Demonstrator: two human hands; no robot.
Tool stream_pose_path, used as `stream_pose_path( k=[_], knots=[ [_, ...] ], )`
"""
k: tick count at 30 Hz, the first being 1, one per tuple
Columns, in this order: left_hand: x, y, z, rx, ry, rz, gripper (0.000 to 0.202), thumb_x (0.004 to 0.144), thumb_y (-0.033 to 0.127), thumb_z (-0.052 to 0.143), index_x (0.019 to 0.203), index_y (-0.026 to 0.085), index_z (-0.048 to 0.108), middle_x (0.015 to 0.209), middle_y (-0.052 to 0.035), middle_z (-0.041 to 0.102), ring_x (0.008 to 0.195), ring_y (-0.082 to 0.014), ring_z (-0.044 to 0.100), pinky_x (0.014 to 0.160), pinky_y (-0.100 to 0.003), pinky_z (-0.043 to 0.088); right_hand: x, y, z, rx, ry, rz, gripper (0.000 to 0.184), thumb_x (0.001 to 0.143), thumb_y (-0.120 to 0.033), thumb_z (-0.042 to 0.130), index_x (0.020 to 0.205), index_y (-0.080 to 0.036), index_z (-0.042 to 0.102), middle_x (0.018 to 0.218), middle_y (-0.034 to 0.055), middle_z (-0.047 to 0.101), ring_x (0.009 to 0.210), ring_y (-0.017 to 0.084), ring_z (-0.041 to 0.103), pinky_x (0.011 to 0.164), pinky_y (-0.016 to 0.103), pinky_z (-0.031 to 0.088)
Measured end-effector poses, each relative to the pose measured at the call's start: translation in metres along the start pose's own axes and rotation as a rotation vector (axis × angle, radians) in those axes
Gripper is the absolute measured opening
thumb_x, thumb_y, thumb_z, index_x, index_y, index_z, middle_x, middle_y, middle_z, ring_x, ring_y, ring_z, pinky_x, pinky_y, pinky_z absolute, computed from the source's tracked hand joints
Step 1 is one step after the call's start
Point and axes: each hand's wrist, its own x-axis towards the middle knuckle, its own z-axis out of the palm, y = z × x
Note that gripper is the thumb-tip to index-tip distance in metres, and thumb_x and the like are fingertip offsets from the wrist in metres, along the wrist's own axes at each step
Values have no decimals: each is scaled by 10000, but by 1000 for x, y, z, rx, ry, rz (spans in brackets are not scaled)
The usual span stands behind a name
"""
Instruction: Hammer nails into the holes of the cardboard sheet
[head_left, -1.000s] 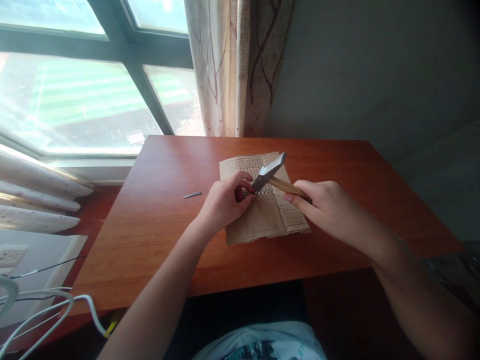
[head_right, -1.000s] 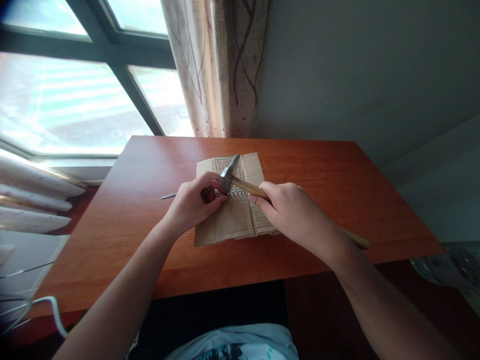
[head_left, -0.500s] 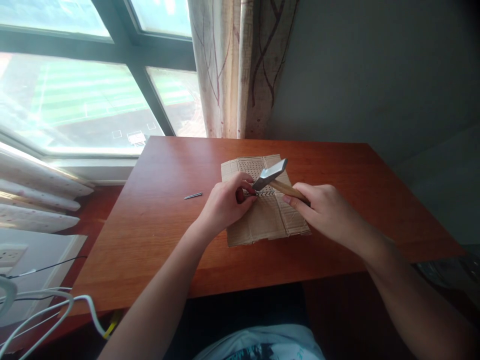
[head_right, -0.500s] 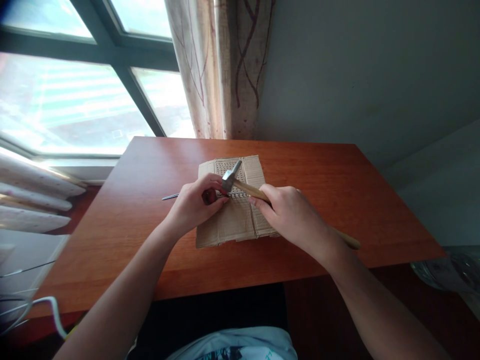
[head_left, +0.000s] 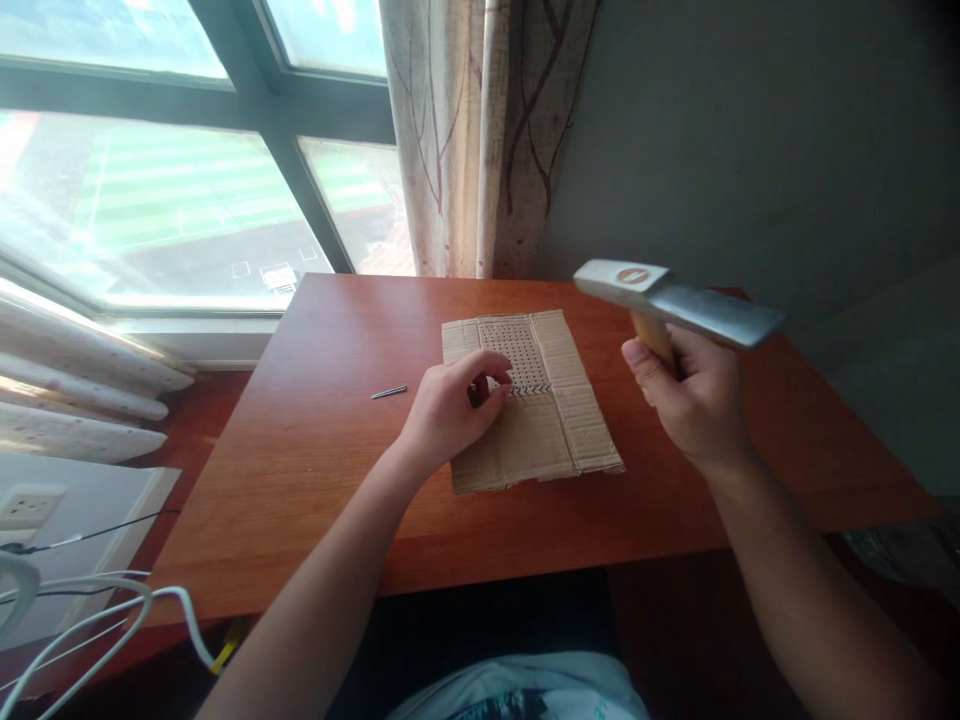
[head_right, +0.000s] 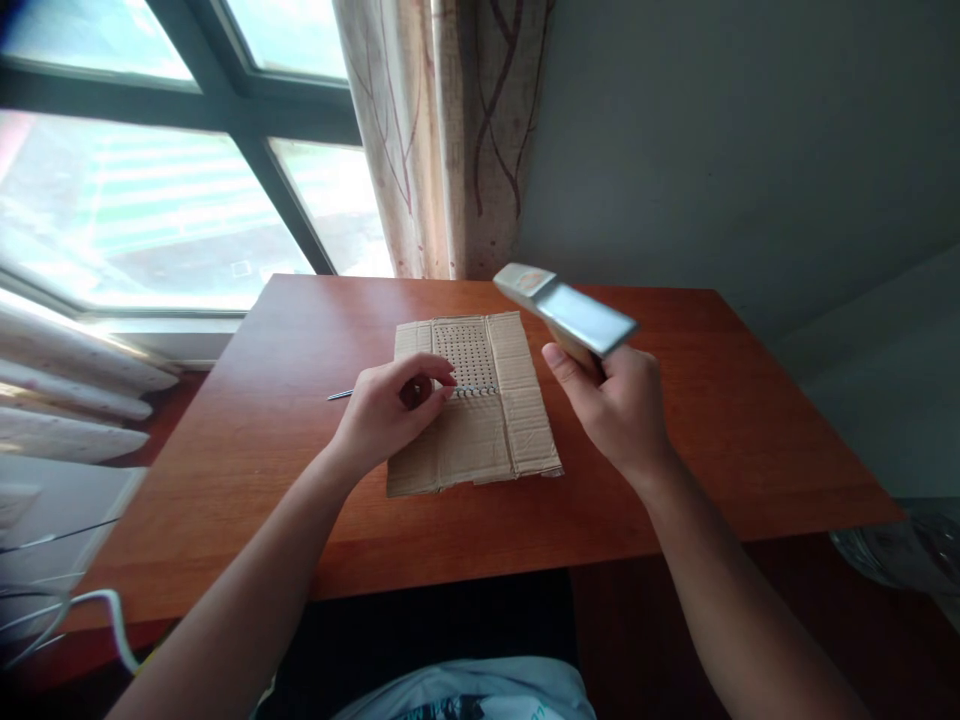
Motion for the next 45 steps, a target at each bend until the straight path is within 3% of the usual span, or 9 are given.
stream_pose_path(
  k=[4,7,12,16,21,26,33,41,45],
  knots=[
    [-1,1,-11,-14,221,32,108,858,155,582,904,180,676,800,-9,709,582,-72,530,587,-207,462,5,18,24,397,334,28,440,940,-567,471,664,-245,354,529,-55,348,441,107,345,445,284,302],
    [-1,-9,-29,79,260,-4,137,866,173,569,927,181,691,855,-22,722,593,-76,540,584,-209,463,8,21,34,627,419,4,422,942,-506,505,663,-246,327,512,-75,292,403,89,285,398,262,254],
    [-12,-42,-63,385,150,-117,144,862,252,591,934,191,700,813,-19,696,608,-104,591,597,-227,461,9,25,31,690,410,34,415,941,-498,512,670,-244,325,510,-78,286,392,82,288,384,248,259],
    [-28,-59,-80,715,-40,-190,198,885,291,533,899,207,712,911,-41,708,620,-134,615,578,-261,422,9,32,30,730,363,43,421,931,-518,528,677,-243,336,508,-78,319,388,83,323,375,243,281],
    [-39,-60,-77,1039,-263,-258,325,953,328,423,980,218,728,1016,-79,705,781,-213,661,567,-285,394,14,37,36,835,374,3,451,932,-508,551,645,-232,339,490,-86,292,367,66,277,346,227,203],
    [-39,-60,-71,1136,-353,-225,364,979,295,377,1050,208,724,1049,-106,697,935,-267,652,606,-319,416,14,38,39,882,397,-22,447,931,-469,577,628,-226,355,487,-85,305,364,62,284,345,229,199],
    [-38,-64,-71,1159,-388,-194,361,986,282,364,990,193,714,998,-104,692,918,-280,651,595,-329,388,12,38,41,846,415,-30,477,934,-502,558,606,-229,345,488,-79,292,365,65,276,346,249,194],
    [-38,-59,-72,1167,-453,-230,365,974,285,352,872,173,685,909,-113,682,777,-258,659,542,-309,316,12,34,40,827,405,-21,498,926,-537,551,598,-231,335,477,-79,289,370,66,275,349,251,199],
    [-37,-45,-72,1094,-362,-269,284,933,317,443,870,223,703,927,-65,709,699,-217,644,515,-295,275,12,33,40,820,407,-17,499,932,-534,541,594,-227,340,477,-77,292,376,66,280,354,249,206]
  ],
)
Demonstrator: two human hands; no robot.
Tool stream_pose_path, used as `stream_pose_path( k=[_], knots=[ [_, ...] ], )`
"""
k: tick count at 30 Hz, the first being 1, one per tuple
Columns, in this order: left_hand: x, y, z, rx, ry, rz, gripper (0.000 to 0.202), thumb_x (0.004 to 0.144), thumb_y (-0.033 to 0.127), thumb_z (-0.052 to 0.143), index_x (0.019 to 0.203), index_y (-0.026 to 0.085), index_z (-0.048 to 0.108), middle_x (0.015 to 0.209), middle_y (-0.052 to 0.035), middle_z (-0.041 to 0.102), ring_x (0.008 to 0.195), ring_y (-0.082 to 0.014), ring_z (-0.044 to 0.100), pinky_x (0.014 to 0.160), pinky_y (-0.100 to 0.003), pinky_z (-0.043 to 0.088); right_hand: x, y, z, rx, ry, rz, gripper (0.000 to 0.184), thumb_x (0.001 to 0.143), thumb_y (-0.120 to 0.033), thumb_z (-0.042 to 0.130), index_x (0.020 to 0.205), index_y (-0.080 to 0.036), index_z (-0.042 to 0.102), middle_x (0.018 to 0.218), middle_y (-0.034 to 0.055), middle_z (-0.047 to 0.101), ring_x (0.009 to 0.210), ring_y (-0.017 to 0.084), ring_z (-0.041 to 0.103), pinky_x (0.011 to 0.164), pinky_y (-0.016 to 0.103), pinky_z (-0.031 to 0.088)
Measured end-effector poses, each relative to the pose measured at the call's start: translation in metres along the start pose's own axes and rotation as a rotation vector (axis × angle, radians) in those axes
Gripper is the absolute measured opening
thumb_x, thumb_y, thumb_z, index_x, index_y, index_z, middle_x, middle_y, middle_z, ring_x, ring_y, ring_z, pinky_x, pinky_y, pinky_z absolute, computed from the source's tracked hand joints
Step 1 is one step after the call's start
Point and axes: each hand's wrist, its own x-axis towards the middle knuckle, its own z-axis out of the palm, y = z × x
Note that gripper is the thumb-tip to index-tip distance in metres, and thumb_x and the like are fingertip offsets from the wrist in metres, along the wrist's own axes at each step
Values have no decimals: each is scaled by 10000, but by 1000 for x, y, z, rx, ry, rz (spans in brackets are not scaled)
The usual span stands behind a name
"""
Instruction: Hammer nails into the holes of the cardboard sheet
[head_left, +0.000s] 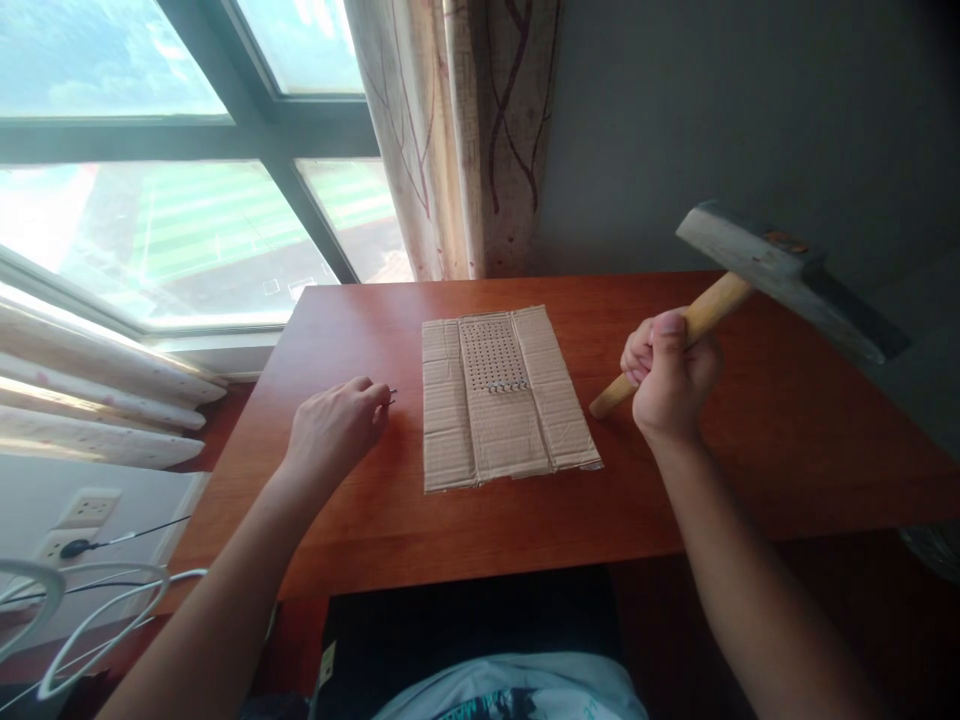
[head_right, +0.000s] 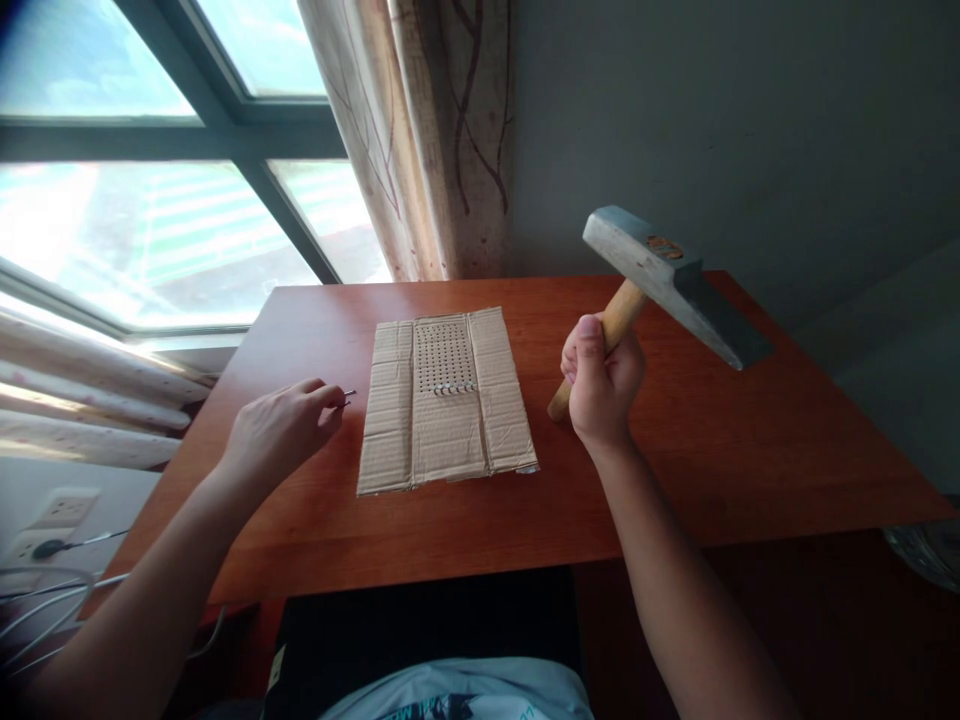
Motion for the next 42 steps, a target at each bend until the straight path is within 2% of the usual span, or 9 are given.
stream_pose_path(
  k=[4,7,10,12,15,19,29,36,42],
  knots=[
    [-3,5,-12,-298,165,-72,143,848,332,593,864,250,708,814,-5,704,629,-151,593,541,-267,332,0,0,0,20,0,-6,463,934,-491,558,617,-225,351,479,-82,302,370,62,276,352,239,200],
    [-2,14,-21,-709,297,-61,113,810,309,658,843,208,697,700,6,658,588,-114,550,580,-242,410,1,1,-1,36,11,-5,441,929,-474,573,637,-225,355,486,-88,302,370,60,273,350,230,203],
    [1,32,-32,-1086,380,-48,137,799,299,702,862,178,694,746,-13,680,614,-105,568,583,-224,445,1,1,-1,35,16,8,441,922,-486,576,646,-226,350,491,-92,300,374,59,274,350,226,202],
    [4,45,-38,-1196,390,-20,136,795,286,716,861,169,695,768,-25,692,637,-107,581,581,-219,452,0,2,-2,26,17,9,440,924,-495,567,652,-228,347,488,-94,302,374,61,276,347,225,203],
    [11,63,-42,-1210,368,57,108,798,251,707,856,160,702,736,-22,681,617,-98,561,562,-212,444,0,2,-2,21,21,1,428,930,-488,561,662,-228,352,488,-96,304,371,61,272,342,226,208],
    [21,74,-38,-1139,346,135,75,806,218,680,845,159,707,665,-1,641,567,-78,507,531,-198,422,1,1,-2,21,21,0,423,921,-479,576,660,-228,358,488,-95,301,371,61,273,340,227,206],
    [24,78,-33,-1073,348,169,75,812,214,659,829,158,705,605,18,585,527,-68,461,503,-185,401,0,-2,-1,12,28,8,432,917,-480,581,655,-230,348,487,-92,297,376,63,277,351,226,206],
    [24,78,-31,-1049,331,170,59,809,203,665,824,159,702,671,2,646,541,-66,474,521,-188,410,0,0,-1,18,27,1,433,923,-490,572,659,-229,349,492,-93,297,369,60,274,348,225,199],
    [24,80,-33,-976,366,193,59,815,200,652,816,167,701,622,20,618,532,-68,492,527,-183,419,0,-2,-1,-11,28,10,445,914,-515,572,663,-231,340,491,-95,292,373,59,275,349,221,208]
  ],
)
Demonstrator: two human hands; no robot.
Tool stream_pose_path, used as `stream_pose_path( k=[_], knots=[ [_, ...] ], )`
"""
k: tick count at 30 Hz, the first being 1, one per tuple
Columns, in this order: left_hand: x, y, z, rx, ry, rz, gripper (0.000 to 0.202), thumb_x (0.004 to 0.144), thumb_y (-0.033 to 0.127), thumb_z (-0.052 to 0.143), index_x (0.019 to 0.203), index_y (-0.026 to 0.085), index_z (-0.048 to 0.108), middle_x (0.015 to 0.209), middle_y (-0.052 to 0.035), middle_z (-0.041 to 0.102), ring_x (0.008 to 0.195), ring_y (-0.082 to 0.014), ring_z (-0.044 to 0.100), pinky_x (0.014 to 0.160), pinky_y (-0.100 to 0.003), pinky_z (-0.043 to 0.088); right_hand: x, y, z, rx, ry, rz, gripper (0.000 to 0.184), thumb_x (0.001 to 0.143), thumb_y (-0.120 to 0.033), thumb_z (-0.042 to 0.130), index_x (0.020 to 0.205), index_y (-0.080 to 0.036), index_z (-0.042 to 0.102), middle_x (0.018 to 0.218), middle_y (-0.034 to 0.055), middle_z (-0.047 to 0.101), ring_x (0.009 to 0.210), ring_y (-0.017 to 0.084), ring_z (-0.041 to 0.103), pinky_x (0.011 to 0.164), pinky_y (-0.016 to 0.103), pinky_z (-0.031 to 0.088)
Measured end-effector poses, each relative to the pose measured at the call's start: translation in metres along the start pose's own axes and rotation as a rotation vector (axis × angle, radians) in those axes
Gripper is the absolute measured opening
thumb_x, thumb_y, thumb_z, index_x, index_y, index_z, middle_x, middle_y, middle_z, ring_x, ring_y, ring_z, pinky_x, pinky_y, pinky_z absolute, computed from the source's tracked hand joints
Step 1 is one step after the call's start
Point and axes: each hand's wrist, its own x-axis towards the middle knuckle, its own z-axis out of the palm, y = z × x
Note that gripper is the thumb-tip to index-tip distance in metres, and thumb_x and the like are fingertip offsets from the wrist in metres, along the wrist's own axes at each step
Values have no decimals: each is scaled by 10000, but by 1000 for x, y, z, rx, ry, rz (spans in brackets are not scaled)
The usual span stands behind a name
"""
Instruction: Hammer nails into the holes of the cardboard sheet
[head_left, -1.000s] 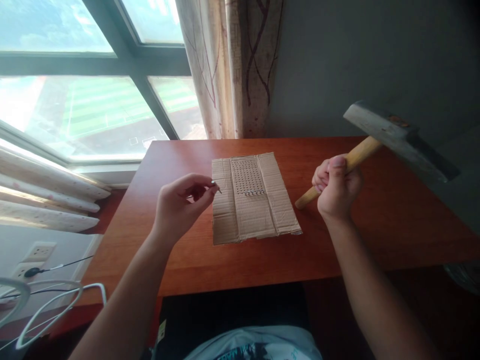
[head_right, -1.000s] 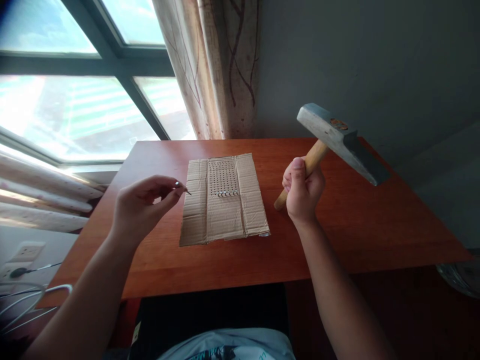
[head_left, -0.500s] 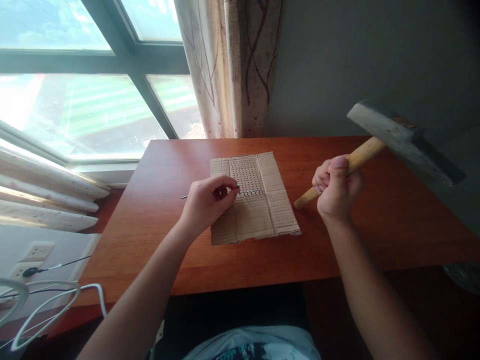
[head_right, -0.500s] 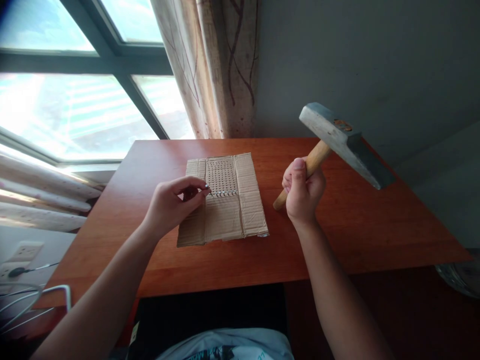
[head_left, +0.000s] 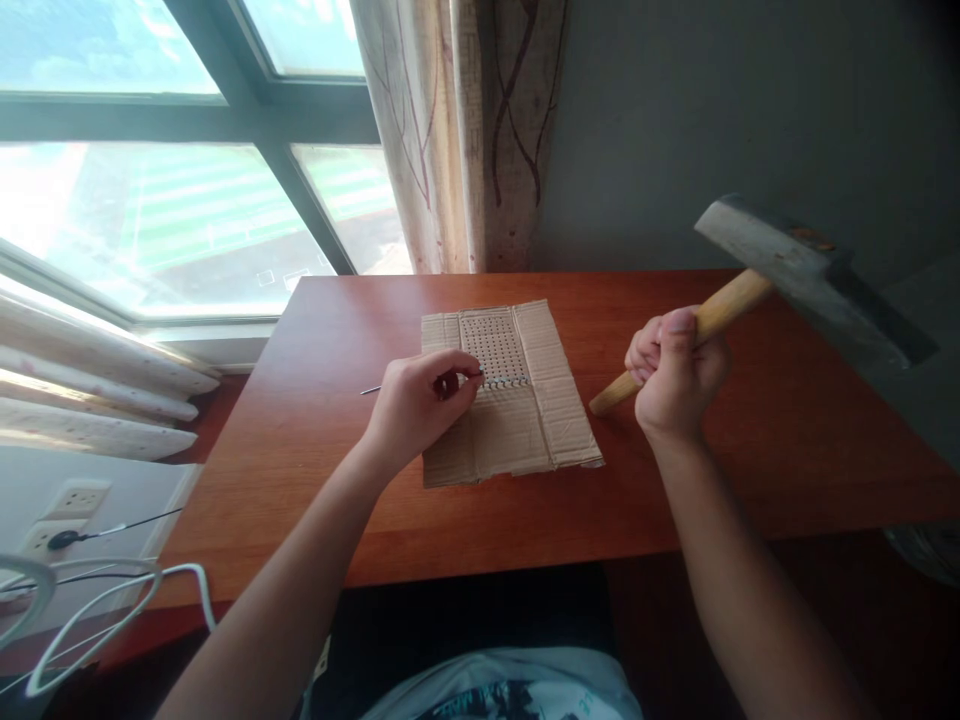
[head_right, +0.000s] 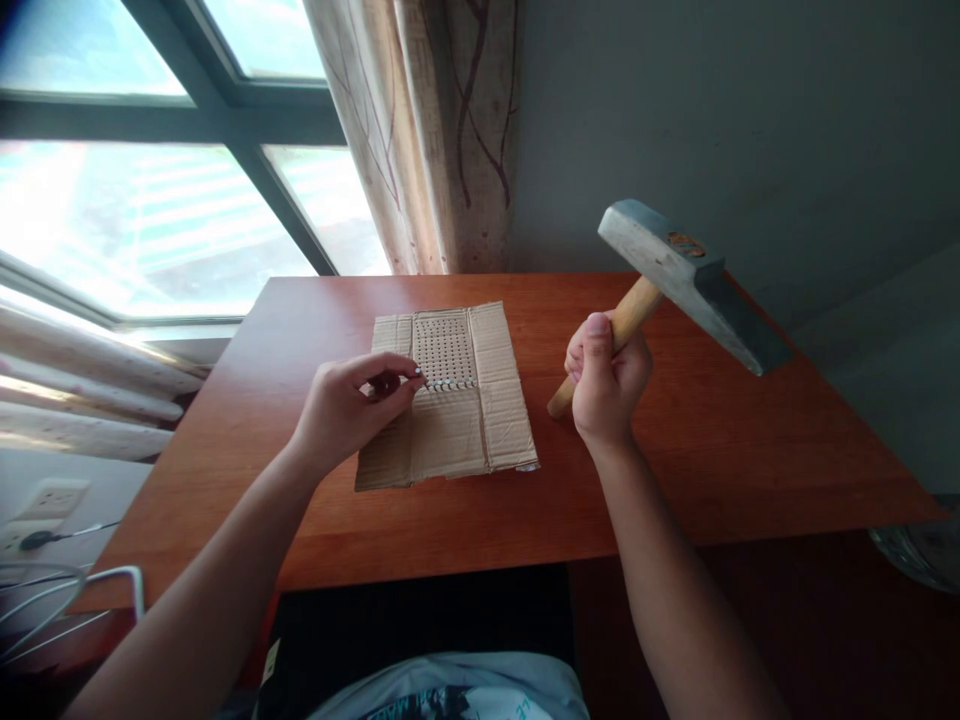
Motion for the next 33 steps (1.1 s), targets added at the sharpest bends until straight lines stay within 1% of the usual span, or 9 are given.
stream_pose_path(
  k=[5,11,15,17,20,22,25,28,33],
  knots=[
    [0,1,3,14,1,20,59,804,174,647,801,173,706,609,26,617,531,-66,501,532,-178,420,-1,-1,0,1,-3,-10,433,923,-490,563,657,-232,338,491,-91,291,377,65,278,353,227,213],
    [-4,-7,10,-29,52,33,66,814,193,647,819,176,711,615,25,615,524,-65,491,528,-175,427,-2,-3,0,-25,-42,-11,438,935,-489,553,648,-233,343,496,-83,302,383,73,289,358,236,231],
    [-6,-9,12,-60,67,42,54,810,176,649,817,175,703,637,23,637,539,-66,513,539,-174,435,-5,-9,-7,-189,-187,39,474,941,-537,523,620,-226,365,491,-64,341,403,80,323,387,250,259],
    [-6,-9,13,-63,71,52,56,809,161,648,820,177,701,650,24,648,547,-66,521,548,-175,439,-5,-15,-12,-401,-307,48,463,932,-529,546,620,-215,410,499,-52,386,429,85,354,416,253,270],
    [-7,-9,14,-57,66,68,55,812,159,645,816,181,695,656,26,649,553,-67,525,559,-180,444,-4,-27,-18,-721,-538,-7,401,897,-484,625,650,-200,489,513,-54,428,452,85,374,446,252,264],
    [-7,-10,14,-52,60,75,56,815,161,640,813,184,691,659,27,647,555,-68,526,562,-182,446,-2,-34,-18,-803,-681,-23,373,891,-467,641,666,-201,507,510,-64,428,443,83,370,437,250,250],
    [-8,-13,16,-44,62,82,60,819,168,637,819,188,693,664,24,646,559,-73,528,562,-186,445,3,-44,-14,-806,-838,-6,406,914,-468,609,638,-205,469,496,-68,412,426,82,359,412,252,228],
    [-8,-14,16,-41,63,85,60,818,173,638,824,191,695,674,20,653,566,-78,535,563,-190,446,10,-57,-6,-809,-882,-18,470,923,-475,590,589,-205,400,474,-63,378,409,82,331,404,264,200],
    [-7,-13,16,-48,44,81,74,823,166,627,828,194,695,707,15,671,577,-81,540,574,-196,448,20,-82,6,-811,-863,-80,489,937,-456,573,574,-201,367,468,-52,367,406,79,313,417,277,191]
  ],
)
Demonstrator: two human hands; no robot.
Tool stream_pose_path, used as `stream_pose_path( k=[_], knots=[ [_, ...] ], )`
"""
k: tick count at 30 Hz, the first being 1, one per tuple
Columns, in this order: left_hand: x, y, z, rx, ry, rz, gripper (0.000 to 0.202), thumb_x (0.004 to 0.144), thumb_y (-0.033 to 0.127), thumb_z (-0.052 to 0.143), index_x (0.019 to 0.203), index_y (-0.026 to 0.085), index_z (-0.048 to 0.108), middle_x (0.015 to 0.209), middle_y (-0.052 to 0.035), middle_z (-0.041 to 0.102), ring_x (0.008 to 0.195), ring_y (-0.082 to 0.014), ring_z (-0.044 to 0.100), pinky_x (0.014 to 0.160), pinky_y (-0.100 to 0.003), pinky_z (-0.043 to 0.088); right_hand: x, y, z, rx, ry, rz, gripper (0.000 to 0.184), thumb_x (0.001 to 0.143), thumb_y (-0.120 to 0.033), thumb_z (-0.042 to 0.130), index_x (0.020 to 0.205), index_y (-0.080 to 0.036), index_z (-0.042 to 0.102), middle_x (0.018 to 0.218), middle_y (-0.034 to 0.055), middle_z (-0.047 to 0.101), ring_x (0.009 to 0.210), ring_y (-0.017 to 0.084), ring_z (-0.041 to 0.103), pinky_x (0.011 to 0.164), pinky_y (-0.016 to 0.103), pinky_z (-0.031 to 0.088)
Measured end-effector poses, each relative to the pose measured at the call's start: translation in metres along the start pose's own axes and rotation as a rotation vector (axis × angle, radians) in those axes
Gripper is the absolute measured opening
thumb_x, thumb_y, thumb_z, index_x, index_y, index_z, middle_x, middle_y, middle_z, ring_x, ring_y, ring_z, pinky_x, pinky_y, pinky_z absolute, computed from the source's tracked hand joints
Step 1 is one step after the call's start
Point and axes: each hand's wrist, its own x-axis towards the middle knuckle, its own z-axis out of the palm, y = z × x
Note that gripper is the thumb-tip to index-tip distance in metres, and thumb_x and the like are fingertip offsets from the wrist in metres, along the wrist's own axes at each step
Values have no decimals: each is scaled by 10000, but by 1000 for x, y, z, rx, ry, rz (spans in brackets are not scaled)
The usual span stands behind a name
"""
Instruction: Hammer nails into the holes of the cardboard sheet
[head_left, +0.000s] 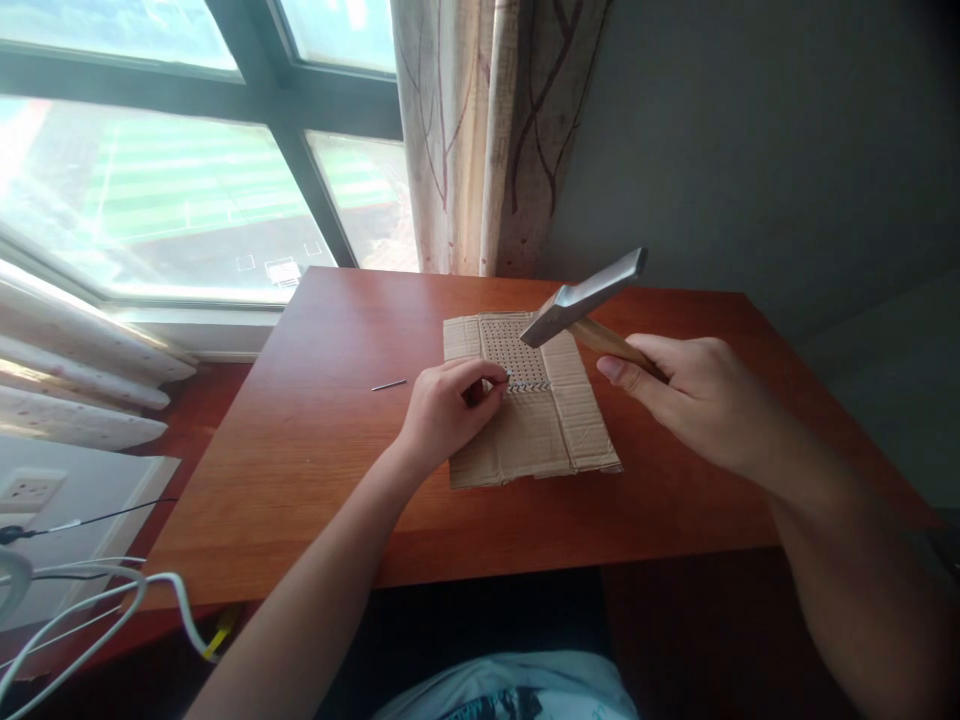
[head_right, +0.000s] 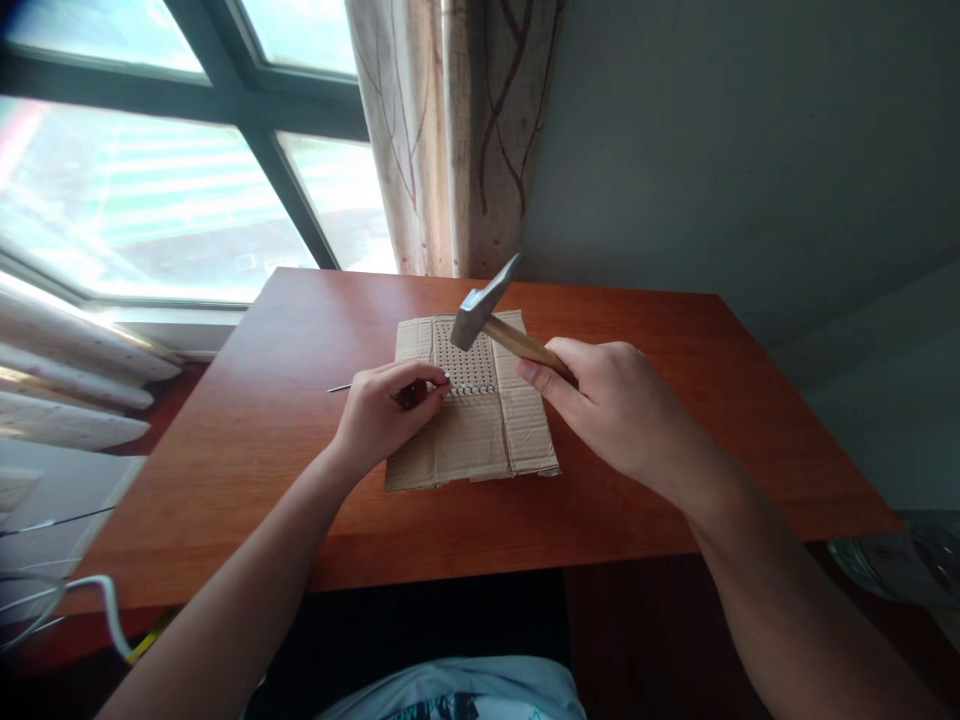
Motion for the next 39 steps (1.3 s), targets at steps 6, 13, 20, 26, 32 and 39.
stream_pose_path(
  k=[6,13,20,26,32,39],
  knots=[
    [0,1,-1,4,-4,-5,71,822,174,629,826,191,698,714,5,674,586,-91,543,575,-206,445,-1,-7,10,4,-75,-28,424,956,-440,550,616,-208,445,488,-49,440,421,90,379,422,273,225],
    [0,-3,1,10,-30,7,79,835,179,619,844,192,696,753,2,689,607,-93,549,603,-213,453,-3,-3,15,0,-67,-26,439,961,-455,533,615,-206,428,489,-51,431,422,88,389,431,268,236],
    [0,-2,1,24,-25,9,73,824,182,625,830,194,697,730,7,679,601,-95,550,585,-208,444,-2,-14,9,-47,-232,95,426,984,-478,463,656,-207,450,546,-30,493,490,106,444,488,272,266],
    [0,-1,1,29,-27,9,64,822,182,630,818,194,692,717,12,669,592,-93,542,580,-210,442,-4,-16,10,-65,-249,142,436,984,-493,451,655,-209,412,544,-33,479,495,106,430,504,281,263],
    [0,-2,1,19,-20,10,72,815,167,627,825,197,691,716,19,674,581,-88,544,582,-207,442,-7,-12,13,-57,-208,133,450,979,-501,462,642,-207,407,534,-39,455,485,100,412,498,281,256],
    [0,-1,2,26,-21,-9,59,810,171,638,826,194,690,687,24,659,572,-85,542,569,-198,433,-9,-9,17,-59,-239,146,437,979,-498,467,655,-207,441,539,-36,484,497,106,439,509,281,260]
  ],
)
